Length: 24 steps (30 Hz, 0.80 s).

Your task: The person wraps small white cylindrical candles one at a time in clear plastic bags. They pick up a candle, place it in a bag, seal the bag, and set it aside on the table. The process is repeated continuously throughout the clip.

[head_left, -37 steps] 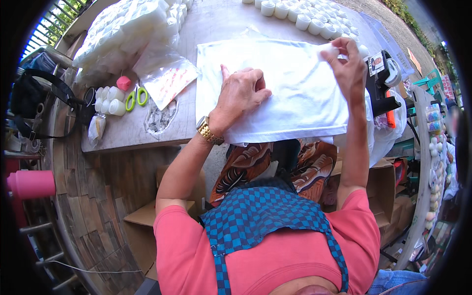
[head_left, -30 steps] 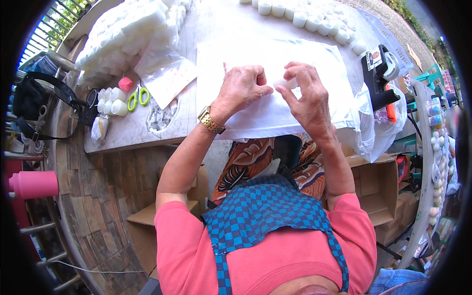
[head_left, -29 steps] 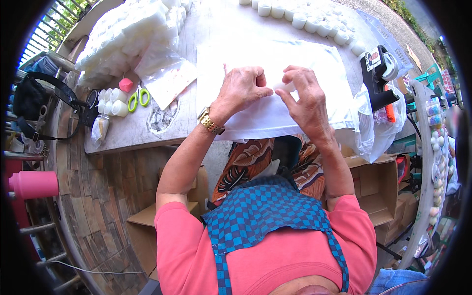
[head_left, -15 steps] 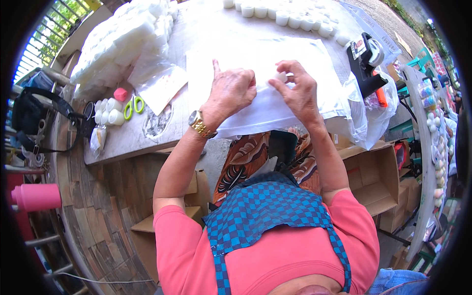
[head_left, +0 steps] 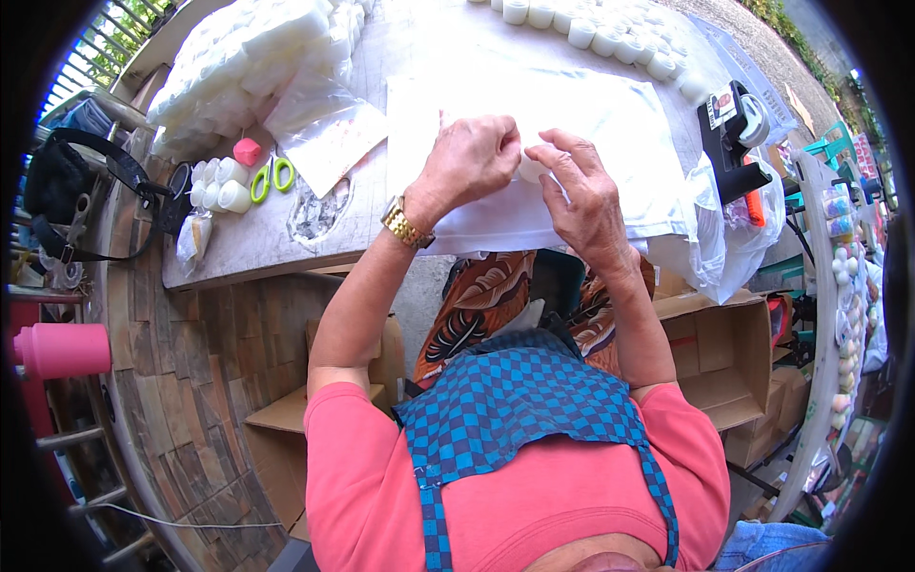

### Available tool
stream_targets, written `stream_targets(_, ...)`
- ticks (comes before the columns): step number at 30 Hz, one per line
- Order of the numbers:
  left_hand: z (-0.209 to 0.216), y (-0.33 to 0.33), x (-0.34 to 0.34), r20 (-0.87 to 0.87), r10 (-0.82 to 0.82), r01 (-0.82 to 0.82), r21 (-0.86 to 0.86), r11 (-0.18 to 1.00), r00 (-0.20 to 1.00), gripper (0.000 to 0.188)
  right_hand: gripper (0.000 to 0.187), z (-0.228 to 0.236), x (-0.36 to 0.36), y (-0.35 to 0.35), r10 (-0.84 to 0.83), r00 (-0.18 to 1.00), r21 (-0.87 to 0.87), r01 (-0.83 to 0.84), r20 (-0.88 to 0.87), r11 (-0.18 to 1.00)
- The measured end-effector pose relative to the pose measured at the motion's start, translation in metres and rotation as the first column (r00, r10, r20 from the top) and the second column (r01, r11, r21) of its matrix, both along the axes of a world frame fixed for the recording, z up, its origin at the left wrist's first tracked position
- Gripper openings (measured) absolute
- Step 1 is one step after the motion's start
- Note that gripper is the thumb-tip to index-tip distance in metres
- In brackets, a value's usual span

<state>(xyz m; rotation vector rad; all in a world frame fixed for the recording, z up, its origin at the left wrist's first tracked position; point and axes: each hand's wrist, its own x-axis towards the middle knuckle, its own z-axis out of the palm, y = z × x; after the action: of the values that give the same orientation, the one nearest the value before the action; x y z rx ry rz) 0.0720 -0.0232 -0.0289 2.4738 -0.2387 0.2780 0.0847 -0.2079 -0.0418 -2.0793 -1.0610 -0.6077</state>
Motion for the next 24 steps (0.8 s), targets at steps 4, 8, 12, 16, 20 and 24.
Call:
stream_targets(4, -0.003, -0.008, -0.009, 0.232, 0.037, -0.070, 0.135, 0.988, 0.972, 0.008, 0.029, -0.004, -0.001, 0.001, -0.046, 0.995, 0.067, 0.053, -0.092, 0.996)
stream_targets(8, 0.004, -0.017, -0.008, 0.356, 0.091, -0.122, 0.064, 0.990, 0.930, 0.007, 0.027, 0.004, 0.007, 0.008, -0.130, 0.989, 0.083, 0.124, 0.075, 0.989)
stream_targets(12, 0.000, -0.021, -0.009, 0.386, 0.105, -0.170, 0.138, 0.976, 0.917, 0.021, 0.038, -0.011, 0.018, 0.015, -0.083, 0.990, 0.146, 0.100, -0.118, 0.984)
stream_targets(16, -0.014, -0.018, -0.017, 0.291, 0.299, -0.363, 0.198, 0.910, 0.909, 0.044, 0.048, -0.013, 0.017, 0.022, -0.192, 0.978, 0.113, 0.200, -0.080, 0.973)
stream_targets(20, -0.021, -0.015, -0.015, 0.290, 0.225, -0.241, 0.022, 0.970, 0.930, 0.042, 0.040, -0.006, 0.020, 0.030, -0.233, 0.971, 0.080, 0.236, -0.056, 0.968)
stream_targets(24, -0.017, -0.031, -0.017, 0.272, 0.202, -0.164, -0.158, 0.974, 0.941, 0.043, 0.022, 0.002, 0.027, 0.037, -0.294, 0.954, 0.019, 0.296, -0.057, 0.955)
